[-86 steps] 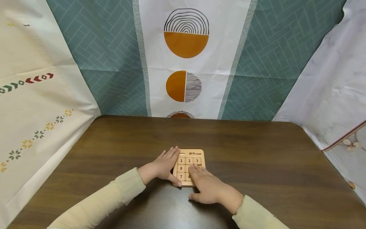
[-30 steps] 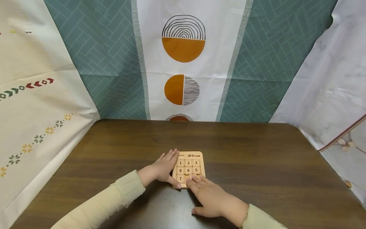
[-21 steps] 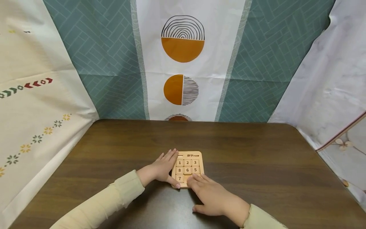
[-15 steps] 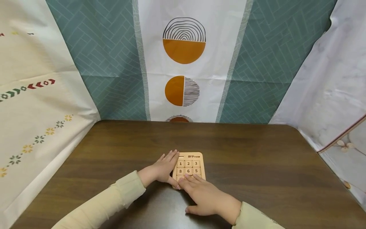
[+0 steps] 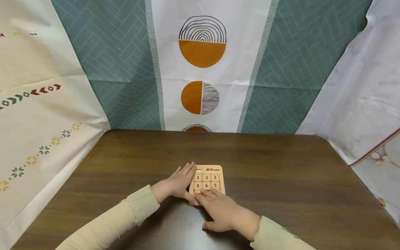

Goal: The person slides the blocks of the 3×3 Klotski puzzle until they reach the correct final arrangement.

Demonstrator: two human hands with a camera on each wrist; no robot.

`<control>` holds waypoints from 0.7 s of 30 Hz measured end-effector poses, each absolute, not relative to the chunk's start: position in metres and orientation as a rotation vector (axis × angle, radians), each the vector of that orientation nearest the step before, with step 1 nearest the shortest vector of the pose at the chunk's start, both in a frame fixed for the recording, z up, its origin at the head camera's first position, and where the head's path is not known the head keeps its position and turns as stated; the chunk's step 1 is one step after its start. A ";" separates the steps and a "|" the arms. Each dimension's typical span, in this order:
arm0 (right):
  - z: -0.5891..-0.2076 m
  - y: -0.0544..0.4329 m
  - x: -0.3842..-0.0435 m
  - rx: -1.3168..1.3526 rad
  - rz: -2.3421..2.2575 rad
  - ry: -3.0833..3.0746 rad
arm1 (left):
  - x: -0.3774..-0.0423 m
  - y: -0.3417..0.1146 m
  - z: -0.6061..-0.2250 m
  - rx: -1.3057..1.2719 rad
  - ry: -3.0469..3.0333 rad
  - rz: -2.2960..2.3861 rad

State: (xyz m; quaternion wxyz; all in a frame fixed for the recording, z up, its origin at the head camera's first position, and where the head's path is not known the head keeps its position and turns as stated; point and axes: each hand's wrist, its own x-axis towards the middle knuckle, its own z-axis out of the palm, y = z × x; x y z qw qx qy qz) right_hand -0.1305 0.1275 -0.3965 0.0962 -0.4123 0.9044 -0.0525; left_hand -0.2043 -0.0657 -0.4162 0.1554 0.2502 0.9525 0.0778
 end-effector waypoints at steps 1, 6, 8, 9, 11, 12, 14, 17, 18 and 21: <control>-0.396 0.130 -0.130 -1.196 -0.177 2.669 | -0.204 -0.066 -0.416 0.716 2.721 0.223; -0.393 0.145 -0.128 -1.088 -0.260 2.633 | -0.205 -0.066 -0.416 0.699 2.709 0.231; -0.392 0.149 -0.129 -1.081 -0.274 2.630 | -0.206 -0.067 -0.415 0.696 2.712 0.231; -0.392 0.150 -0.130 -1.079 -0.275 2.631 | -0.206 -0.067 -0.415 0.695 2.712 0.233; -0.392 0.151 -0.131 -1.087 -0.290 2.629 | -0.206 -0.067 -0.414 0.693 2.711 0.234; -0.391 0.150 -0.133 -1.087 -0.304 2.628 | -0.206 -0.067 -0.414 0.693 2.711 0.235; -0.390 0.147 -0.136 -1.089 -0.347 2.623 | -0.206 -0.067 -0.415 0.688 2.708 0.234; -0.390 0.139 -0.143 -1.081 -0.418 2.611 | -0.205 -0.067 -0.416 0.686 2.707 0.231; -0.391 0.137 -0.146 -1.075 -0.434 2.609 | -0.205 -0.067 -0.416 0.687 2.706 0.232; -0.394 0.130 -0.151 -1.061 -0.435 2.614 | -0.204 -0.066 -0.416 0.699 2.702 0.230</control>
